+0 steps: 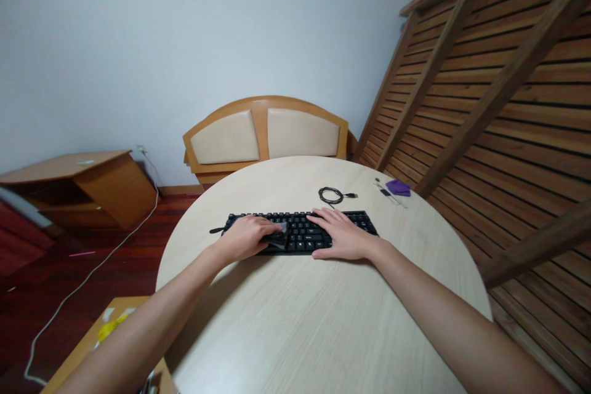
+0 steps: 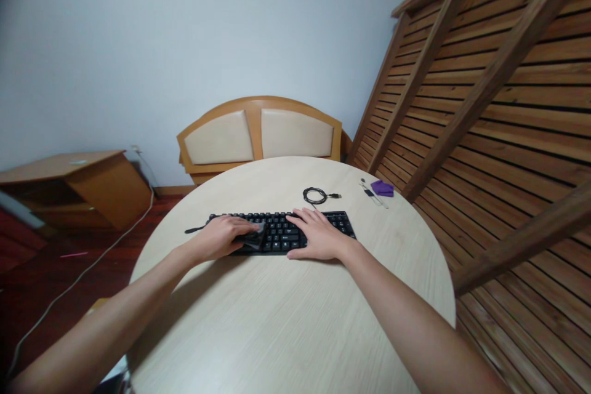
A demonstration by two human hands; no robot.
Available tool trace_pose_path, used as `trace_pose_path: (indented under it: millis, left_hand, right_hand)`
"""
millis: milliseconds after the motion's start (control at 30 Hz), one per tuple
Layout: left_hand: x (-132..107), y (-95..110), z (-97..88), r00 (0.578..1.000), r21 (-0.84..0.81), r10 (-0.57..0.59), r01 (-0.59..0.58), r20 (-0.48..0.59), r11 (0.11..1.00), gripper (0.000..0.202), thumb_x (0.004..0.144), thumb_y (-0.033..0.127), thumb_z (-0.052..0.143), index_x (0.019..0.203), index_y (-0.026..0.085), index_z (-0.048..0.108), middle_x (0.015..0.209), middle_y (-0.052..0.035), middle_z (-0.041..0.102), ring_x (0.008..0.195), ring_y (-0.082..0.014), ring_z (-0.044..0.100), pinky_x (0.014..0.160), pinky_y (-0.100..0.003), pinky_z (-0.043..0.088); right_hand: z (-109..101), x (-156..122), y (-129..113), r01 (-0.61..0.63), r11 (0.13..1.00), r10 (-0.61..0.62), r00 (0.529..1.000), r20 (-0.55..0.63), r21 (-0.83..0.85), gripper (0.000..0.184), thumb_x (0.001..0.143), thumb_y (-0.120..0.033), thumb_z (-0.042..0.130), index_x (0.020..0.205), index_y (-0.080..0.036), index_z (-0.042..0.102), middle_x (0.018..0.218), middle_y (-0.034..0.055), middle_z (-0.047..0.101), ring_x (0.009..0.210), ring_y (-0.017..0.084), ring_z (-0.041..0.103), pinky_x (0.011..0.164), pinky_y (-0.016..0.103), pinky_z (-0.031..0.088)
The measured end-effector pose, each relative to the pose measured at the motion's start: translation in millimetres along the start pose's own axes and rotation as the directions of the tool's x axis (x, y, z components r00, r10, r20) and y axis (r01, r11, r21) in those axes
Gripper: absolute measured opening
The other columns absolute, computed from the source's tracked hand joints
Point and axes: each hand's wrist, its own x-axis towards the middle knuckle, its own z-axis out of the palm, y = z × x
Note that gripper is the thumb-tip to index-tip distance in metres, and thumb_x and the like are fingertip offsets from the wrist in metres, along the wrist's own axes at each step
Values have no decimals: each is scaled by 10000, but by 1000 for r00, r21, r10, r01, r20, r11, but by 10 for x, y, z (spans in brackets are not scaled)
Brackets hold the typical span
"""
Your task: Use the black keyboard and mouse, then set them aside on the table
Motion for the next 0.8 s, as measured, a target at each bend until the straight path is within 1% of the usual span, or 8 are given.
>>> trace_pose_path:
  millis: [167, 300, 400, 467, 533, 600, 700, 800]
  left_hand:
    - [-250, 180, -41, 990, -13, 143, -143, 14, 990, 463, 824, 80, 590, 1254, 231, 668, 1267, -46, 698, 1134, -224, 673, 972, -378, 535]
    - [-382, 156, -131, 983, -62, 186, -186, -2, 981, 418, 842, 104, 595, 1228, 238, 686, 1195, -29, 732, 1061, -196, 703, 930, -337, 562]
    - [-400, -25, -187, 991, -19, 105, -107, -79, 994, 462, 854, 111, 566, 1291, 235, 650, 1245, -37, 709, 1077, -194, 701, 939, -348, 565]
    - [-355, -182, -207, 993, 55, -11, 17, -116, 998, 515, 834, 111, 574, 1324, 259, 631, 1279, -28, 690, 1106, -217, 692, 963, -380, 556]
    - [-264, -322, -210, 984, 129, -127, 143, -126, 981, 547, 820, 111, 583, 1341, 273, 622, 1302, -26, 676, 1135, -237, 680, 984, -391, 543]
    - [-147, -415, -193, 971, 181, -216, 231, -99, 956, 560, 827, 117, 580, 1362, 281, 607, 1329, -26, 657, 1153, -245, 672, 982, -377, 540]
    - [15, -461, -126, 959, 212, -281, 285, -49, 935, 568, 839, 111, 563, 1375, 297, 588, 1354, -24, 638, 1169, -240, 664, 978, -354, 535]
    - [80, -434, -43, 959, 203, -285, 279, -1, 939, 569, 825, 81, 544, 1353, 283, 603, 1345, -40, 644, 1134, -248, 683, 959, -367, 544]
  right_hand:
    - [-2, 29, 1, -7, 999, 8, 999, 35, -39, 1061, 717, -813, 615, 1557, -221, 348, 1638, 163, 225, 1510, 368, 159, 1230, 543, 89]
    - [-16, 23, -22, -10, 998, 13, 998, 65, -57, 1055, 738, -796, 604, 1569, -212, 318, 1649, 161, 194, 1514, 369, 143, 1229, 545, 84]
    - [-23, -1, -48, -10, 999, 13, 998, 56, -51, 1034, 756, -773, 605, 1575, -219, 303, 1654, 154, 178, 1517, 364, 131, 1231, 539, 70]
    - [-22, -13, -54, -12, 999, 14, 999, 50, -43, 1026, 760, -768, 607, 1575, -223, 304, 1656, 152, 173, 1518, 365, 126, 1232, 534, 59]
    - [-18, -19, -48, -12, 999, 14, 999, 48, -42, 1026, 761, -776, 600, 1576, -229, 301, 1657, 155, 167, 1519, 363, 123, 1231, 537, 56]
    - [-11, -20, -35, -7, 999, 9, 999, 40, -41, 1029, 758, -785, 595, 1577, -236, 298, 1657, 155, 166, 1519, 361, 122, 1229, 540, 59]
    - [-3, -24, -20, -6, 999, 7, 1000, 28, -33, 1027, 750, -792, 597, 1571, -244, 314, 1656, 150, 176, 1515, 368, 137, 1229, 542, 72]
    - [5, -28, -16, -8, 1000, 9, 1000, 9, -23, 1022, 742, -799, 601, 1563, -253, 334, 1653, 145, 192, 1509, 374, 157, 1227, 550, 90]
